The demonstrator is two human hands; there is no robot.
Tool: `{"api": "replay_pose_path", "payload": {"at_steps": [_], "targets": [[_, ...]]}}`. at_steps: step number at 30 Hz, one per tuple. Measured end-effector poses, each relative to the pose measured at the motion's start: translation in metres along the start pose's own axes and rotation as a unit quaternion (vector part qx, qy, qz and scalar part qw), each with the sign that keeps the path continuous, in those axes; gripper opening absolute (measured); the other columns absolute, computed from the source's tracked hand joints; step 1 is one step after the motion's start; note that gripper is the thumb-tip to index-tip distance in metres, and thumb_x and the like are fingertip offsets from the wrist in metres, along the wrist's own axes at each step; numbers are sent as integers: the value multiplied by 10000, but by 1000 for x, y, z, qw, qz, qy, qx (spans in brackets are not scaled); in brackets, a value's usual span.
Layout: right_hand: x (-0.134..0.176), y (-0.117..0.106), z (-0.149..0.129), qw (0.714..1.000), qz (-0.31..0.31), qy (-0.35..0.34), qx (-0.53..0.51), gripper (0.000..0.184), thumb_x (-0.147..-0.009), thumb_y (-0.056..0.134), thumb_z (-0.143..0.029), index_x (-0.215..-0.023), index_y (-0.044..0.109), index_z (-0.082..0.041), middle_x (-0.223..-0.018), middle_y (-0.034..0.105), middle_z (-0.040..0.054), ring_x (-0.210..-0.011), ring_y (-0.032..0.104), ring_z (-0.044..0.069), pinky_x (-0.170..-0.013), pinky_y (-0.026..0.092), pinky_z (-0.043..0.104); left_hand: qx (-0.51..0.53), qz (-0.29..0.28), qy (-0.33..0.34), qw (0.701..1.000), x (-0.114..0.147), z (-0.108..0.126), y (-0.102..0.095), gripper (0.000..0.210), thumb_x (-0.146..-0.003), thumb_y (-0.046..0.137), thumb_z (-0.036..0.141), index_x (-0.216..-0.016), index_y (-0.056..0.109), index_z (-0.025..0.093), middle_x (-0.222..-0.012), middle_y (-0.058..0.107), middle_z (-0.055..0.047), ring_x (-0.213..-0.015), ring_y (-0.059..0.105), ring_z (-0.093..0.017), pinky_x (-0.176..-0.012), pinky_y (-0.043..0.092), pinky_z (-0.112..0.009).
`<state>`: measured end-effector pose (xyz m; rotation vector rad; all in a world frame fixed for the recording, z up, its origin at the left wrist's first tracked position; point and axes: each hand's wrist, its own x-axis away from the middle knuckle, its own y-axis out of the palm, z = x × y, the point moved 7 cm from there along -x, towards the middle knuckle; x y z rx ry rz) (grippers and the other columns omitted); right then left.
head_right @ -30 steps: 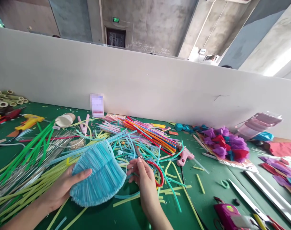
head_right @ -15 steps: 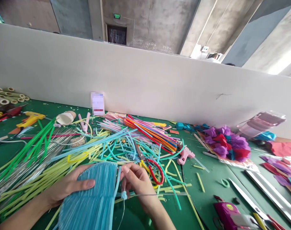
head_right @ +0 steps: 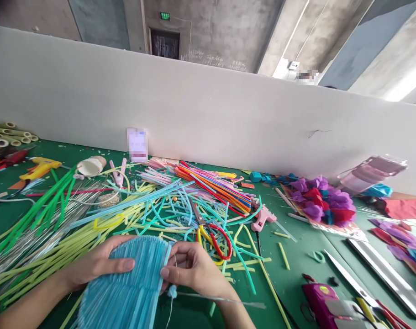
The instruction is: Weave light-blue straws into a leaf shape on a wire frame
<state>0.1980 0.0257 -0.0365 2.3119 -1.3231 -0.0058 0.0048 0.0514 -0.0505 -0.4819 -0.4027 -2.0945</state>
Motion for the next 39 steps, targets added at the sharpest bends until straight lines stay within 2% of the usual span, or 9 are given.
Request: {"api": "replay_pose_path", "payload": {"at_steps": [6, 11, 18, 25, 29, 33, 37, 39], "targets": [[0, -2, 2, 1000, 21, 2, 8, 365, -703, 841, -340, -798, 553, -137, -634, 705, 35, -559, 696, 147, -487, 492, 185, 0, -19, 1, 1000, 0, 0, 2, 724, -655, 816, 487, -1286, 588, 216, -1305, 656, -116, -1119, 646, -351, -954, 512, -458], [-1, -2, 3, 999, 26, 3, 19, 369, -717, 830, -356, -760, 539, -134, -645, 714, 56, -565, 699, 149, -508, 513, 198, -10, -15, 10, 1000, 0, 2, 2, 722, -661, 813, 485, -1284, 577, 205, -1266, 680, -114, -1132, 639, -346, -983, 493, -462], [2, -2, 0, 1000, -4, -4, 3, 424, -718, 834, -321, -976, 546, -147, -728, 714, 30, -612, 708, 162, -544, 542, 237, -36, 1, -2, 999, -1, -1, -2, 788, -625, 817, 543, -1289, 553, 210, -1336, 628, -119, -1146, 624, -350, -934, 526, -437], [-3, -4, 4, 1000, 24, 0, 11, 449, -636, 875, -377, -802, 531, -141, -645, 693, 25, -550, 682, 153, -511, 536, 240, -15, -26, 0, 1000, -1, 0, 3, 751, -654, 816, 496, -1287, 546, 196, -1296, 655, -115, -1124, 638, -339, -942, 520, -440], [-5, -4, 6, 1000, 25, 2, 15, 470, -609, 886, -392, -773, 525, -139, -639, 697, 35, -536, 673, 147, -498, 528, 229, -17, -26, 1, 1000, -2, 0, 4, 740, -659, 818, 482, -1287, 552, 197, -1316, 646, -108, -1137, 633, -332, -946, 516, -424], [-3, -5, -1, 999, 40, -9, 24, 460, -681, 833, -446, -838, 520, -148, -643, 694, 29, -547, 682, 146, -502, 528, 220, -11, -24, 1, 1000, 0, 3, 6, 722, -660, 814, 489, -1274, 572, 197, -1272, 677, -101, -1132, 638, -333, -920, 526, -407], [0, -6, -11, 996, 62, -44, 43, 446, -728, 815, -393, -985, 518, -181, -711, 668, -22, -592, 698, 140, -514, 530, 205, -7, -6, -3, 1000, 2, 6, 6, 706, -642, 829, 475, -1248, 593, 198, -1213, 710, -85, -1135, 636, -327, -908, 529, -390], [2, -7, -14, 993, 77, -60, 66, 419, -733, 814, -373, -987, 536, -189, -776, 661, -23, -621, 704, 139, -518, 522, 199, -9, 10, -3, 1000, 3, 6, 5, 698, -621, 836, 485, -1221, 615, 205, -1206, 713, -79, -1123, 640, -332, -893, 534, -388]]}}
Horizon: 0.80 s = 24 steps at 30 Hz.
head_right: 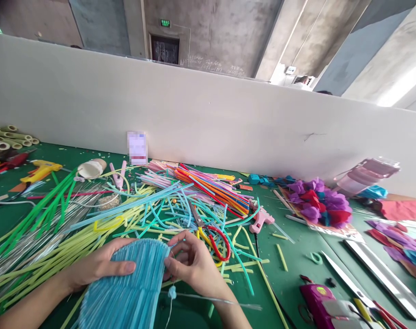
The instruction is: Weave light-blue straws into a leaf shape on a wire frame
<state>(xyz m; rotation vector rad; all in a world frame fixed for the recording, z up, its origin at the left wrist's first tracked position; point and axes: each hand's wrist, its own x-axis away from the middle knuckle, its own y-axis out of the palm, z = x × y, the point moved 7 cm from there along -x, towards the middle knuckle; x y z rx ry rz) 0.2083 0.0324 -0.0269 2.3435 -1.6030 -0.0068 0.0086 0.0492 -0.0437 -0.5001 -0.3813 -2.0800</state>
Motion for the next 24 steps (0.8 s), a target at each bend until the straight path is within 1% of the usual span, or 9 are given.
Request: {"api": "replay_pose_path", "payload": {"at_steps": [4, 5, 7, 9, 11, 14, 20, 22, 24], "targets": [[2, -7, -4, 993, 48, -38, 101, 360, -726, 821, -355, -940, 600, -168, -763, 670, -3, -622, 686, 136, -551, 500, 215, 8, 19, -7, 1000, 0, -1, -3, 739, -598, 847, 493, -1230, 608, 196, -1229, 699, -95, -1097, 654, -333, -873, 542, -383], [3, -9, -5, 989, 57, -47, 126, 349, -730, 818, -354, -939, 614, -162, -746, 675, 4, -630, 681, 140, -574, 503, 226, 10, 16, -9, 1000, 0, -2, -2, 746, -601, 848, 489, -1239, 601, 190, -1226, 701, -99, -1093, 657, -330, -875, 542, -383], [3, -10, -7, 985, 68, -59, 146, 335, -732, 816, -363, -922, 637, -153, -729, 684, 16, -649, 672, 146, -605, 506, 240, 11, -19, -10, 1000, -1, -1, 3, 730, -630, 839, 472, -1257, 597, 187, -1212, 709, -97, -1097, 656, -324, -890, 536, -387], [2, -10, -7, 988, 70, -59, 127, 315, -747, 798, -394, -866, 639, -149, -714, 686, 22, -640, 662, 141, -600, 505, 239, 15, -71, -5, 997, -2, -1, 10, 678, -672, 820, 448, -1268, 607, 203, -1209, 715, -82, -1110, 652, -320, -912, 526, -393], [0, -9, -5, 991, 70, -51, 97, 324, -776, 762, -440, -798, 622, -149, -669, 676, 18, -596, 648, 130, -575, 504, 234, 26, -101, -1, 995, -2, -2, 15, 644, -694, 812, 419, -1275, 615, 221, -1210, 718, -70, -1116, 651, -317, -922, 522, -396], [-3, -7, -2, 994, 72, -36, 68, 366, -790, 730, -491, -751, 599, -151, -602, 652, 7, -538, 629, 122, -535, 506, 230, 36, -99, 5, 994, -4, -4, 16, 639, -689, 820, 399, -1271, 622, 224, -1203, 723, -65, -1112, 654, -316, -917, 528, -393], [-5, -2, -5, 996, 73, -38, 34, 374, -770, 748, -492, -773, 589, -154, -606, 644, -7, -512, 609, 104, -515, 510, 223, 44, -126, 14, 991, 0, 3, 20, 608, -721, 802, 385, -1280, 618, 232, -1189, 731, -56, -1118, 656, -307, -937, 523, -401], [-4, -2, -6, 996, 70, -40, 28, 373, -763, 756, -491, -793, 599, -154, -622, 645, -8, -517, 610, 103, -523, 512, 225, 40, -109, 16, 993, -1, 3, 16, 592, -717, 806, 385, -1258, 628, 221, -1185, 732, -61, -1108, 662, -307, -924, 533, -398], [-5, -2, -7, 997, 60, -39, 18, 378, -747, 772, -487, -833, 614, -154, -656, 656, -2, -546, 626, 112, -542, 520, 232, 30, -74, 13, 997, -3, 0, 10, 583, -709, 812, 391, -1234, 634, 209, -1183, 733, -66, -1100, 667, -308, -904, 545, -388]]}}
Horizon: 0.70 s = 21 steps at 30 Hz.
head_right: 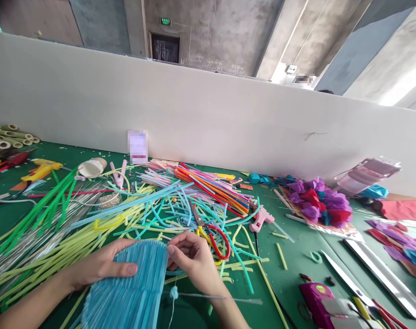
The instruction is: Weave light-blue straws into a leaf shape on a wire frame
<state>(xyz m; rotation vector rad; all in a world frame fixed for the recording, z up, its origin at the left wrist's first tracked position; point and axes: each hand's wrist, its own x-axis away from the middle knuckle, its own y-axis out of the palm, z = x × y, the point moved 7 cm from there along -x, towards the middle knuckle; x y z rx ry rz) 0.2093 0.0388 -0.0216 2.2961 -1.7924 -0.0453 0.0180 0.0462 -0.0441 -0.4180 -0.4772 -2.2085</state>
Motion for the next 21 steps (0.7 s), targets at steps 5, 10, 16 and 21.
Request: {"api": "replay_pose_path", "payload": {"at_steps": [5, 10, 16, 21], "targets": [[-3, -7, 8, 997, 19, 37, -60, 455, -810, 680, -564, -1039, 610, -176, -814, 690, 28, -634, 674, 140, -584, 531, 251, 41, 59, 12, 997, -1, 0, -11, 627, -726, 799, 401, -1271, 585, 177, -1208, 718, -109, -1089, 675, -325, -907, 551, -416], [-2, -9, 15, 993, 37, 72, -84, 412, -868, 625, -542, -918, 642, -133, -791, 684, 47, -636, 652, 119, -598, 509, 227, 112, 164, 61, 978, 1, 14, -22, 564, -757, 761, 433, -1246, 613, 192, -1171, 737, -111, -1042, 698, -338, -854, 582, -422], [1, -1, 3, 997, 45, 31, -63, 373, -767, 756, -495, -788, 624, -146, -660, 658, 13, -578, 626, 116, -543, 472, 213, 76, 268, 103, 955, 7, 28, -30, 659, -718, 758, 522, -1269, 615, 191, -1199, 723, -123, -1071, 680, -367, -828, 591, -430], [-1, -2, 7, 997, 58, 38, -46, 404, -737, 772, -517, -765, 611, -147, -654, 666, 22, -562, 626, 122, -531, 472, 223, 12, 301, 158, 940, 13, 34, -29, 579, -749, 725, 531, -1189, 635, 166, -1206, 717, -122, -1151, 629, -373, -893, 554, -414]]}}
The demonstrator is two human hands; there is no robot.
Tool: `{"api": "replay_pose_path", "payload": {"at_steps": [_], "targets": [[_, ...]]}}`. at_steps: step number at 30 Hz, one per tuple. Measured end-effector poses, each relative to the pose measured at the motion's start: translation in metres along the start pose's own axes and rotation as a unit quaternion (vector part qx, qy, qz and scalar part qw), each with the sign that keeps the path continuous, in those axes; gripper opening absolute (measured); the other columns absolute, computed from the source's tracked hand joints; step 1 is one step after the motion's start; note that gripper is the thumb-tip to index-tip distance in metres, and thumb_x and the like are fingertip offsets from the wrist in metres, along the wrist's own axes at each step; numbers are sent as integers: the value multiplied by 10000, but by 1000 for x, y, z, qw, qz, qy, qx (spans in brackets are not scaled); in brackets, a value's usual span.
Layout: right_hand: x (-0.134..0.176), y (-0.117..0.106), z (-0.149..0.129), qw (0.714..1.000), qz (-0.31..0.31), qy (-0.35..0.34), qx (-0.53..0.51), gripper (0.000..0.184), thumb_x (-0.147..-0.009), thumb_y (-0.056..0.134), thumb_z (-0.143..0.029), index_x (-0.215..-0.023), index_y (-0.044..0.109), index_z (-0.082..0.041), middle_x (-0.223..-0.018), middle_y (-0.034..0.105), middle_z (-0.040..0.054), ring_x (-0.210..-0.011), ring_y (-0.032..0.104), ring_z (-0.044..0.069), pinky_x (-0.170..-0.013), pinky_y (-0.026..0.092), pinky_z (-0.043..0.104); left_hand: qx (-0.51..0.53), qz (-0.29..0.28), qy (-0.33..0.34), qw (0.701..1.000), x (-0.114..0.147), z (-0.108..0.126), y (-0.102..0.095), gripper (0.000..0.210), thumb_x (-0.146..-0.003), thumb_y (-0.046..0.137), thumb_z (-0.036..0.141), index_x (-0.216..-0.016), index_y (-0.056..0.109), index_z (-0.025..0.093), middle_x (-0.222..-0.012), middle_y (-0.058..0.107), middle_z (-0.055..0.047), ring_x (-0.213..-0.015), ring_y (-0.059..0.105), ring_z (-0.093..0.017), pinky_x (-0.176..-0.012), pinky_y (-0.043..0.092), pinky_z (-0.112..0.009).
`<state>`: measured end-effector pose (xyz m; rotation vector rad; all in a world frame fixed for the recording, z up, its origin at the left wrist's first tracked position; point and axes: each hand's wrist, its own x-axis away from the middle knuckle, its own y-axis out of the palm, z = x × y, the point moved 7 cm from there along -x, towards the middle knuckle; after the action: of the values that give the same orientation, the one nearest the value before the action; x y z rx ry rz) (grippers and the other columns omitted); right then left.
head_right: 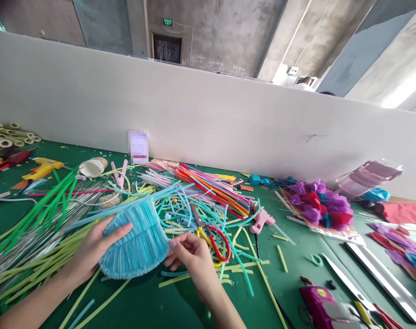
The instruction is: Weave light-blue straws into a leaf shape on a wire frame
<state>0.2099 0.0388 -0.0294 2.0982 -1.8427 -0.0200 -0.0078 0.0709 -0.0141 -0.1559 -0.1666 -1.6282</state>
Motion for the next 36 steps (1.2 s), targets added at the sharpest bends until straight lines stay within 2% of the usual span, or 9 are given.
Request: {"api": "replay_pose_path", "payload": {"at_steps": [4, 7, 12, 16, 19, 24, 28, 32, 36], "targets": [[-1, 0, 1, 1000, -2, -10, 10, 419, -738, 761, -535, -761, 590, -153, -634, 657, 20, -564, 616, 128, -523, 475, 229, -74, 61, 57, 994, 10, 9, -3, 491, -768, 694, 554, -1093, 634, 190, -1189, 714, -93, -1117, 635, -347, -935, 518, -388], [-2, 0, -1, 999, -1, -31, 22, 412, -738, 763, -531, -768, 585, -160, -615, 626, 2, -569, 590, 121, -517, 471, 225, -109, 88, 73, 987, 15, 13, -3, 472, -783, 666, 574, -1071, 618, 204, -1146, 720, -83, -1098, 631, -326, -951, 500, -371], [-2, 1, -4, 998, -1, -40, 42, 412, -744, 746, -548, -760, 586, -168, -648, 570, -12, -593, 555, 114, -530, 476, 223, -110, 87, 86, 986, 16, 14, -1, 473, -776, 653, 598, -1065, 628, 223, -1117, 725, -64, -1129, 606, -333, -957, 474, -342], [-3, -2, -5, 997, 14, -45, 54, 396, -779, 708, -552, -782, 594, -173, -693, 503, -27, -586, 490, 94, -540, 482, 223, -118, 56, 79, 988, 13, 8, 3, 446, -761, 671, 585, -1006, 647, 214, -977, 741, -74, -1010, 648, -342, -883, 495, -359], [-4, -2, -2, 997, 10, -39, 62, 388, -773, 724, -533, -775, 594, -168, -680, 490, -29, -596, 481, 95, -546, 474, 221, -122, 56, 82, 988, 13, 5, 3, 455, -732, 700, 571, -987, 658, 196, -905, 742, -76, -941, 668, -344, -836, 514, -378], [-3, 0, 2, 997, 2, -20, 71, 397, -765, 738, -524, -753, 599, -153, -656, 498, -28, -591, 484, 89, -545, 456, 210, -89, 99, 98, 986, 17, 7, 0, 454, -725, 710, 543, -1008, 676, 190, -910, 742, -67, -920, 681, -320, -803, 545, -375], [-1, 2, -4, 998, 10, -43, 36, 374, -801, 702, -526, -789, 598, -167, -665, 529, -23, -597, 525, 101, -538, 465, 215, -79, 121, 117, 983, 17, 12, -3, 453, -717, 718, 543, -999, 682, 191, -958, 749, -76, -923, 686, -307, -810, 550, -362], [0, -2, -10, 997, 25, -67, 25, 329, -823, 700, -482, -812, 602, -168, -693, 598, -3, -602, 562, 103, -542, 455, 212, -52, 131, 107, 984, 12, 8, -6, 485, -719, 718, 548, -1042, 678, 189, -1046, 748, -97, -990, 684, -326, -854, 547, -390], [0, -1, -10, 997, 19, -77, 15, 320, -805, 728, -456, -832, 582, -172, -697, 600, -8, -602, 588, 109, -525, 455, 212, -9, 121, 93, 988, 6, -2, -7, 509, -715, 738, 525, -1099, 668, 198, -1100, 747, -97, -1038, 682, -336, -879, 549, -409]]}}
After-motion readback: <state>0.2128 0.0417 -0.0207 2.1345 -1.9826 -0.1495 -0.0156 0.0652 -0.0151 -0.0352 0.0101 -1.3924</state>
